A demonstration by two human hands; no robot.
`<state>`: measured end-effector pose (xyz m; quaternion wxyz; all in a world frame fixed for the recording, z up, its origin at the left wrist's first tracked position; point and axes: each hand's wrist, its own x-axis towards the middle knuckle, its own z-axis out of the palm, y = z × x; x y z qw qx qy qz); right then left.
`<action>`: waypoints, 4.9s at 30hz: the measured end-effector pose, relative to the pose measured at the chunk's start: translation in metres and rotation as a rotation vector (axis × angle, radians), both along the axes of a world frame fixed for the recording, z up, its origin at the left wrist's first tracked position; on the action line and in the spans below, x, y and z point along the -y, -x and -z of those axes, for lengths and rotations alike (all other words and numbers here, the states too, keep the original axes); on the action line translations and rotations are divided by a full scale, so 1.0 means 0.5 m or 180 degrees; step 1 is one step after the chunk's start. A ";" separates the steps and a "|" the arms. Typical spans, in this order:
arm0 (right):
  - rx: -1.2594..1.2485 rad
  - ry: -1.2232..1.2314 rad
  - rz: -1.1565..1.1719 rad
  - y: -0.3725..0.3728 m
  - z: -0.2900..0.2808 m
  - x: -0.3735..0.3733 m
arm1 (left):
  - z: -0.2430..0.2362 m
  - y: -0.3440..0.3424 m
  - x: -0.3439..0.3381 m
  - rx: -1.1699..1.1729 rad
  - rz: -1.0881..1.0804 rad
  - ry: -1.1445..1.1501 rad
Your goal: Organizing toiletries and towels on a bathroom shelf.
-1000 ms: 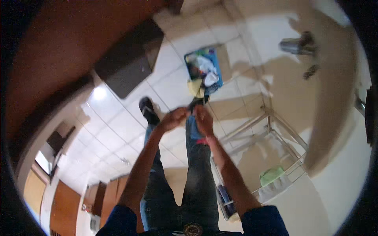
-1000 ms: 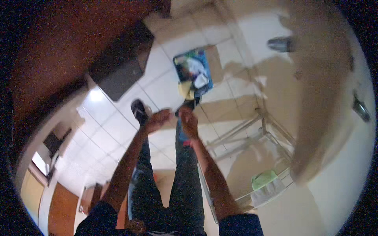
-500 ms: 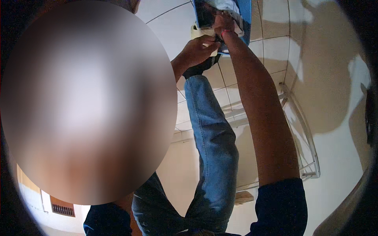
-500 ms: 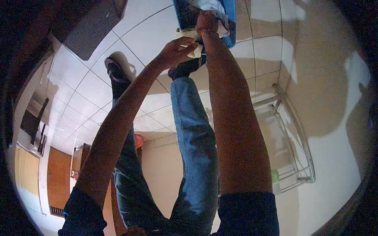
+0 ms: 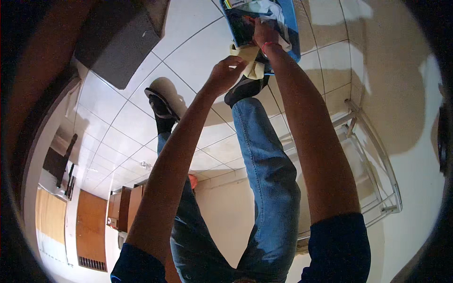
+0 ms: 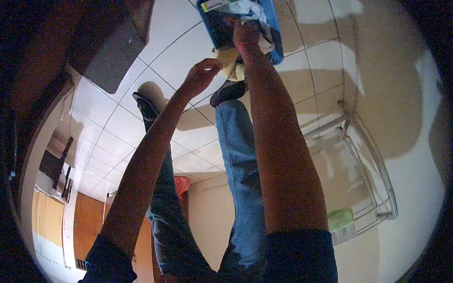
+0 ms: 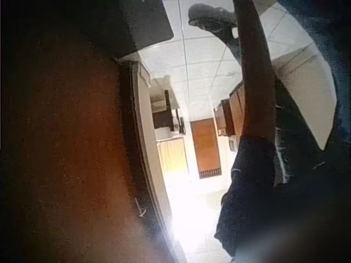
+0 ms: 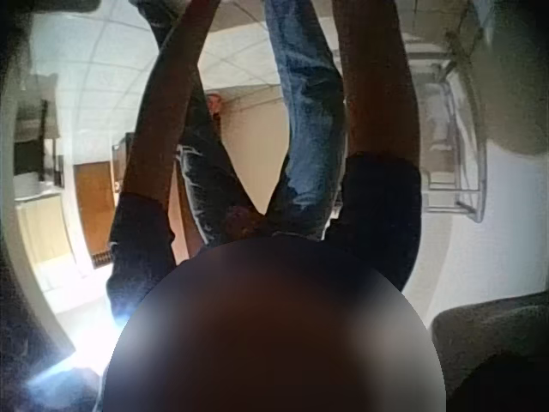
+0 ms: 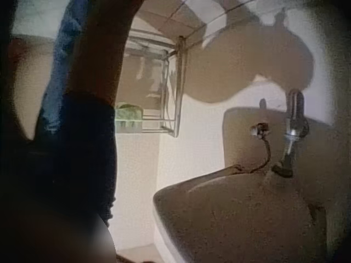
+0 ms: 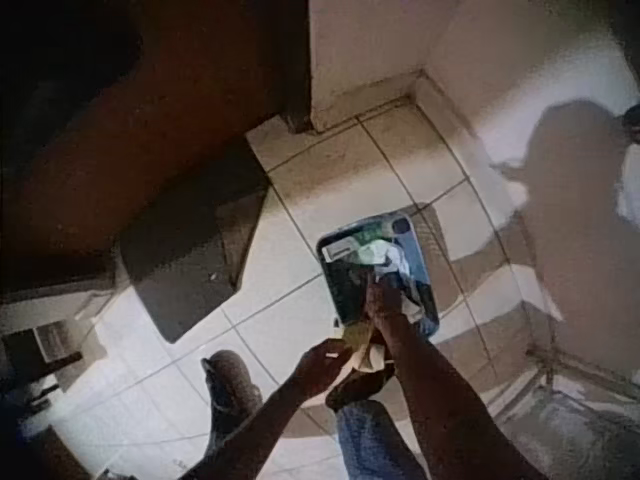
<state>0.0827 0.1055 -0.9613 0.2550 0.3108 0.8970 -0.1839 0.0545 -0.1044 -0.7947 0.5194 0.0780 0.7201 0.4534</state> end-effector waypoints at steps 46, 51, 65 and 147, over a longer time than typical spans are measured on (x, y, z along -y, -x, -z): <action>-0.3653 0.2756 0.3299 -0.058 -0.910 0.152 | -0.660 0.130 -0.033 -0.1668 0.0509 -0.1795; -0.3233 0.3756 0.4285 -0.070 -0.775 0.086 | -0.596 0.089 -0.013 -0.1129 0.0343 -0.1384; -0.2578 0.2413 0.2532 -0.057 -1.112 0.119 | -0.686 0.105 0.026 -0.0567 0.0564 -0.1083; -0.3410 -0.4047 0.0367 0.051 -2.317 -0.493 | -1.965 0.465 -0.856 -0.6242 0.1653 -0.3746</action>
